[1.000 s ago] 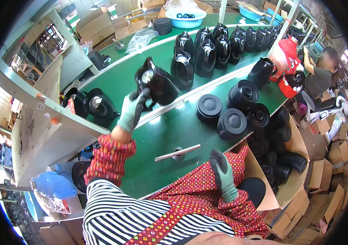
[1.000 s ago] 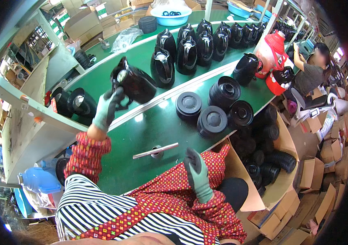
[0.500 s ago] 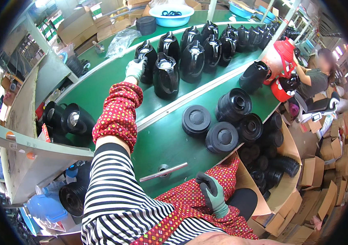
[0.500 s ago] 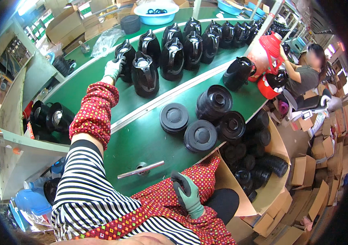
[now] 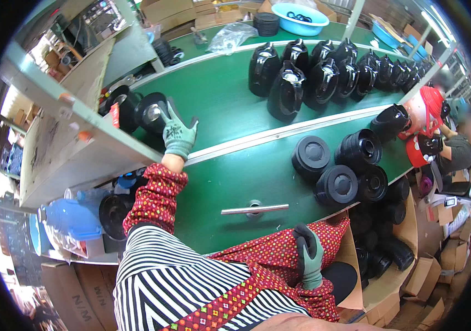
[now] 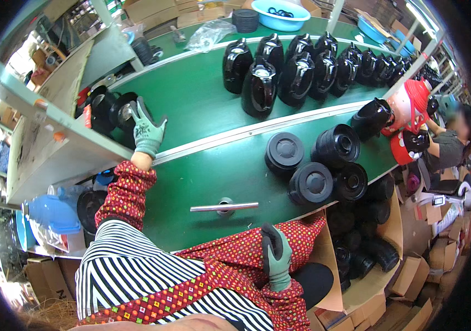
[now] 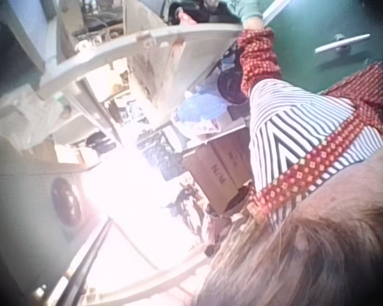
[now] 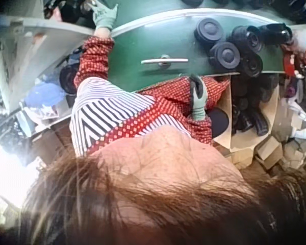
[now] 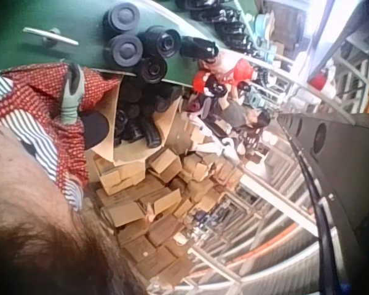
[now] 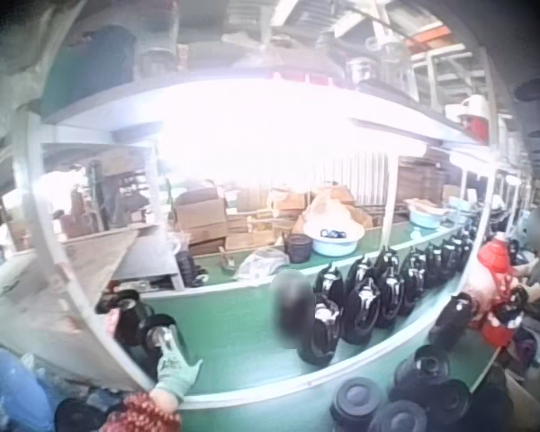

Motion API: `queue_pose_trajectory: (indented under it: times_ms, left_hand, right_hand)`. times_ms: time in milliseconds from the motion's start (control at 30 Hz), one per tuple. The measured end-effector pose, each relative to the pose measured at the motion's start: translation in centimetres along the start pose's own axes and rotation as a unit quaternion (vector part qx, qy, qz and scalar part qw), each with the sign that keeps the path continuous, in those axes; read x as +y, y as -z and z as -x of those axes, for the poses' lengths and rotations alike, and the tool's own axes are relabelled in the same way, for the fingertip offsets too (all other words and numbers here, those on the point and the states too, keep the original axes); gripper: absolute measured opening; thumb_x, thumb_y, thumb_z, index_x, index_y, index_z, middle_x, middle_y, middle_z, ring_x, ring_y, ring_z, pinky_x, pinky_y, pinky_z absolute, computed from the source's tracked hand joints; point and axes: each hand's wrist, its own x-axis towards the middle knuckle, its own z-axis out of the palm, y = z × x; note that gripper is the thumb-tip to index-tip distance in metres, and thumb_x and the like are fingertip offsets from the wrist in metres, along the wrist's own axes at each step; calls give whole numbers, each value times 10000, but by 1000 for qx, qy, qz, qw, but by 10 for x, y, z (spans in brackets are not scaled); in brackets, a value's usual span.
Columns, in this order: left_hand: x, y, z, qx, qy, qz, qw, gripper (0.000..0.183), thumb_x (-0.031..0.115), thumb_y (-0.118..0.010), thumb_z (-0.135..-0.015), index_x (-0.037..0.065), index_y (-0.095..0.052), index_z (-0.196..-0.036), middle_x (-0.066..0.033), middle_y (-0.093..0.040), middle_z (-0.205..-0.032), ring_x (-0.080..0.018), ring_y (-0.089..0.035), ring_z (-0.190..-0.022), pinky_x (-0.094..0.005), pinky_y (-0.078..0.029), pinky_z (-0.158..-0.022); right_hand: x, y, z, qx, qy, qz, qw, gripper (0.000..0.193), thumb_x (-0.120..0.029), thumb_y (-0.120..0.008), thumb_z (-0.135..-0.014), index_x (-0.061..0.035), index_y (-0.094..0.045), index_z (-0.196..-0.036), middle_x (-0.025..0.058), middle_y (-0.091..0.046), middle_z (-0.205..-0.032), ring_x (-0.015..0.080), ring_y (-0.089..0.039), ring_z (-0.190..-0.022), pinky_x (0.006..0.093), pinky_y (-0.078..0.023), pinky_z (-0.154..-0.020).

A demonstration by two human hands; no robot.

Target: The person repeatedly picks up black plastic parts from a green table, inserts a metal rod into each part, and places the assembled units into a cardboard box. The person handles the parts one at a time and continues the process throughout the clip.

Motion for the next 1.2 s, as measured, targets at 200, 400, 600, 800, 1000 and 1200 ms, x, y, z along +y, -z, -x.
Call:
queue_pose_trajectory:
  times_ms: [200, 400, 600, 800, 1000, 1200]
  left_hand:
    - [-29, 19, -28, -124, 186, -58, 973, 823, 449, -775, -916, 36, -417, -1532, -373, -308, -1635, -518, -669, -1183, -517, -586, -975]
    - [-8, 39, 0, -95, -26, 49, 994, 494, 304, -776, -898, 38, -624, -1285, -259, -515, -1548, -432, -683, -1171, -487, -574, -956]
    - [127, 160, 51, -178, -377, 293, 861, 292, 38, -819, -769, 95, -706, -1033, -226, -602, -1476, -390, -750, -940, -413, -617, -774]
    - [207, 214, 87, -320, -601, 312, 663, 276, 178, -817, -809, 95, -722, -1055, -198, -605, -1475, -317, -749, -824, -392, -613, -687]
    - [212, 175, 116, -395, -401, 515, 646, 706, -2, -749, -865, 38, -467, -1510, -223, -446, -1603, -281, -734, -1003, -350, -606, -826]
    - [200, 102, 170, -650, -55, 639, 407, 1090, 173, -873, -875, 35, -166, -1692, -165, -304, -1714, -279, -506, -1438, -425, -449, -1179]
  right_hand:
    - [0, -1, 6, -7, 14, 33, 999, 351, -115, -662, -1030, 58, -656, -1335, 169, -726, -1259, 247, -699, -1168, 348, -533, -1033]
    - [-29, 4, 4, -10, 1, -4, 1000, 399, -67, -682, -1016, 53, -621, -1391, 152, -719, -1273, 220, -683, -1177, 339, -517, -1054]
    - [-108, 18, -29, -42, 9, 3, 999, 708, -280, -706, -1023, -61, -400, -1622, 115, -562, -1477, 159, -609, -1165, 302, -533, -938]
    - [-148, 44, -27, -129, -54, -159, 977, 661, -383, -682, -1048, -34, -460, -1563, 110, -614, -1437, 217, -658, -1246, 368, -572, -1016]
    - [-64, 90, 50, -37, -64, -281, 957, 596, -268, -694, -1036, 4, -482, -1522, 124, -633, -1436, 267, -659, -1263, 398, -536, -1083]
    - [-32, 97, 75, -42, -108, -454, 883, 605, -250, -683, -1028, -40, -461, -1550, 119, -593, -1508, 238, -613, -1323, 392, -517, -1111]
